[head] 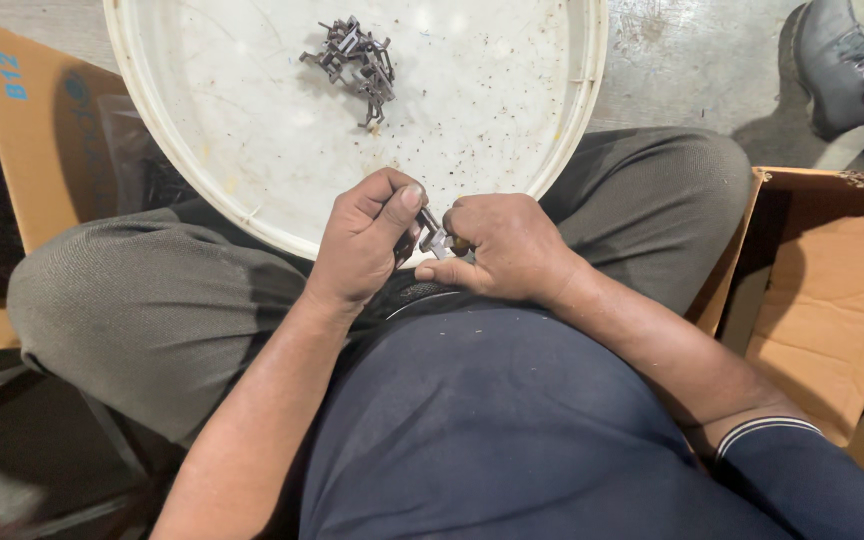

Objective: The person sits on the floor with a white basin on their lap and uses a yellow-handled tool to trim small metal parts one by one. Trimmed pieces are placed into a cardboard box to the right.

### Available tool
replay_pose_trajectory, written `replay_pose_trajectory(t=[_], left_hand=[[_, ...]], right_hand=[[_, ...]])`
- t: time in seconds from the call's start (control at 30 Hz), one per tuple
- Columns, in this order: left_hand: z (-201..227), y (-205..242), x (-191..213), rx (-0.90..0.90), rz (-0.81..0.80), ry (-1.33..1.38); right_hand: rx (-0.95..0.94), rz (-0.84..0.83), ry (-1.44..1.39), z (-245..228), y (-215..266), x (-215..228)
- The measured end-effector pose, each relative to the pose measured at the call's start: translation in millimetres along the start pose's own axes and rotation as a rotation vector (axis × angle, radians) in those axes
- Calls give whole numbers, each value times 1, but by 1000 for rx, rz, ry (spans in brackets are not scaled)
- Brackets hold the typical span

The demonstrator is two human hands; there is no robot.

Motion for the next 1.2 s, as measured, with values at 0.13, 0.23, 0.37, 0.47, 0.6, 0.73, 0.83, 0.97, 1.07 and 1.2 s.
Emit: replay_pose_trajectory(t=[0.13, 0.23, 0.37, 0.47, 0.6, 0.73, 0.83, 0.97, 1.07, 1.2], left_hand=[[2, -1, -2, 74, 36, 89], [1, 0, -2, 77, 53, 92], [-4, -1, -2, 73, 47, 142], [-6, -6, -5, 92, 74, 122], [-7, -5, -12, 173, 102, 51], [-6, 0, -15, 159, 21, -18], [-10, 2, -13, -44, -50, -56], [-18, 2, -4, 98, -18, 91], [-21, 2, -1, 95, -45, 70], [-21, -1, -1, 66, -83, 22]], right_hand=[[-14, 95, -133, 0, -1, 5], [-15, 175, -211, -2, -1, 7], [10, 294, -224, -4, 0, 3], [23, 332, -237, -1, 1, 2], [-14, 370, -258, 1, 1, -1], [-157, 430, -309, 0, -2, 2], [-211, 427, -283, -2, -3, 7], [-201, 334, -92, -5, -8, 19], [-206, 261, 52, -6, -8, 24], [-141, 237, 199, -7, -6, 27]])
Point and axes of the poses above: each hand's wrist, its own y-axis away from the middle knuckle, its own x-axis out of the back of the hand, z = x × y, the point moved 1 cm from there along -y, towards the middle knuckle, and after that the axes turned 4 degrees about z, right-handed, at the moved point
